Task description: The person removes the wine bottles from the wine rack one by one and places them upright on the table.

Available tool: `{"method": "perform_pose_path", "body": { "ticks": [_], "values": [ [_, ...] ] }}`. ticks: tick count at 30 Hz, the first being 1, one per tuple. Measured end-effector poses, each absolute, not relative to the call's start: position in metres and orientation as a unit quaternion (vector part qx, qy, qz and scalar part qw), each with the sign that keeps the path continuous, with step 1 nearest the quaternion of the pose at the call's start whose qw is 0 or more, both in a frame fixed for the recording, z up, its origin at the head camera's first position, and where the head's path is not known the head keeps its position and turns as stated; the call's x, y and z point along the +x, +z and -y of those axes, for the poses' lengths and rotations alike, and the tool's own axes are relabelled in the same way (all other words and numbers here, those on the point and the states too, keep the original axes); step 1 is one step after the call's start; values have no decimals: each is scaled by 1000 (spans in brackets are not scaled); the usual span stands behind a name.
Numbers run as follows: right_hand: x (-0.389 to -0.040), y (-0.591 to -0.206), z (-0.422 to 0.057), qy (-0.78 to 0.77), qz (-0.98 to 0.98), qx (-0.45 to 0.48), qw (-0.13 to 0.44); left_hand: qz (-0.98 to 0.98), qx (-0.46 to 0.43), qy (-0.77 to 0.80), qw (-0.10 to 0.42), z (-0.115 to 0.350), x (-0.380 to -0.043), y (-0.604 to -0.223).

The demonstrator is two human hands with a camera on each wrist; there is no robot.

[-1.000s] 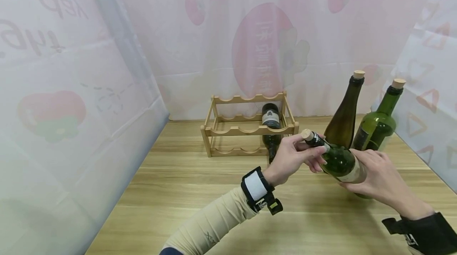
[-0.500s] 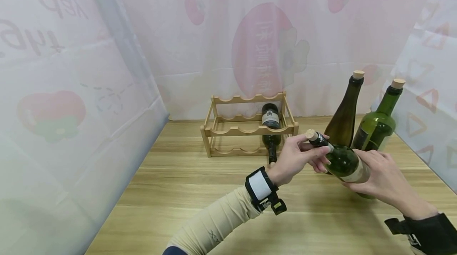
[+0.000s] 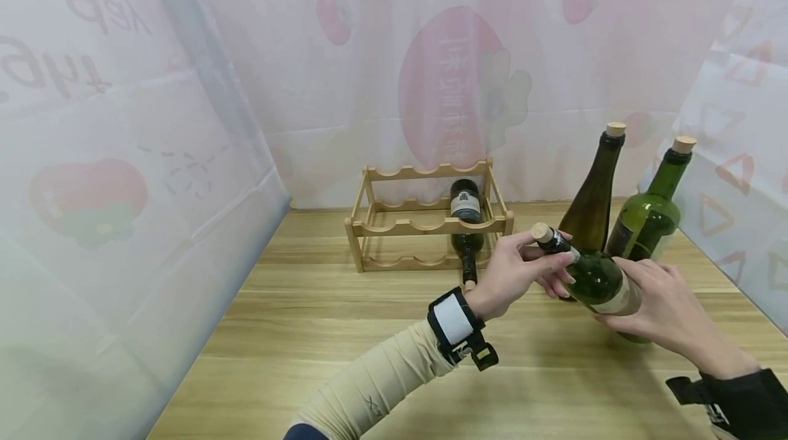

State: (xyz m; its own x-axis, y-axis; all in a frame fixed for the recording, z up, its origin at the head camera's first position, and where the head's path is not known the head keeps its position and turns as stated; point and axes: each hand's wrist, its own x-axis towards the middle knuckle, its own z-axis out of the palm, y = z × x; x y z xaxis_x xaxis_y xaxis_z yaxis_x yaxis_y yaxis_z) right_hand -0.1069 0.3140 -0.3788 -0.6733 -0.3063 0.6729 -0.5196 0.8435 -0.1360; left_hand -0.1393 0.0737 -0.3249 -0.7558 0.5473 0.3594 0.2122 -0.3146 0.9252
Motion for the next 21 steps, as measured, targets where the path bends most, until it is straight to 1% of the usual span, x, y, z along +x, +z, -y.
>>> {"method": "perform_pose_path", "body": {
  "ticks": [21],
  "values": [
    [-110,-381,-324,168,903,223,328,-570,328,742,126,-83,-141,-324]
  ]
}}
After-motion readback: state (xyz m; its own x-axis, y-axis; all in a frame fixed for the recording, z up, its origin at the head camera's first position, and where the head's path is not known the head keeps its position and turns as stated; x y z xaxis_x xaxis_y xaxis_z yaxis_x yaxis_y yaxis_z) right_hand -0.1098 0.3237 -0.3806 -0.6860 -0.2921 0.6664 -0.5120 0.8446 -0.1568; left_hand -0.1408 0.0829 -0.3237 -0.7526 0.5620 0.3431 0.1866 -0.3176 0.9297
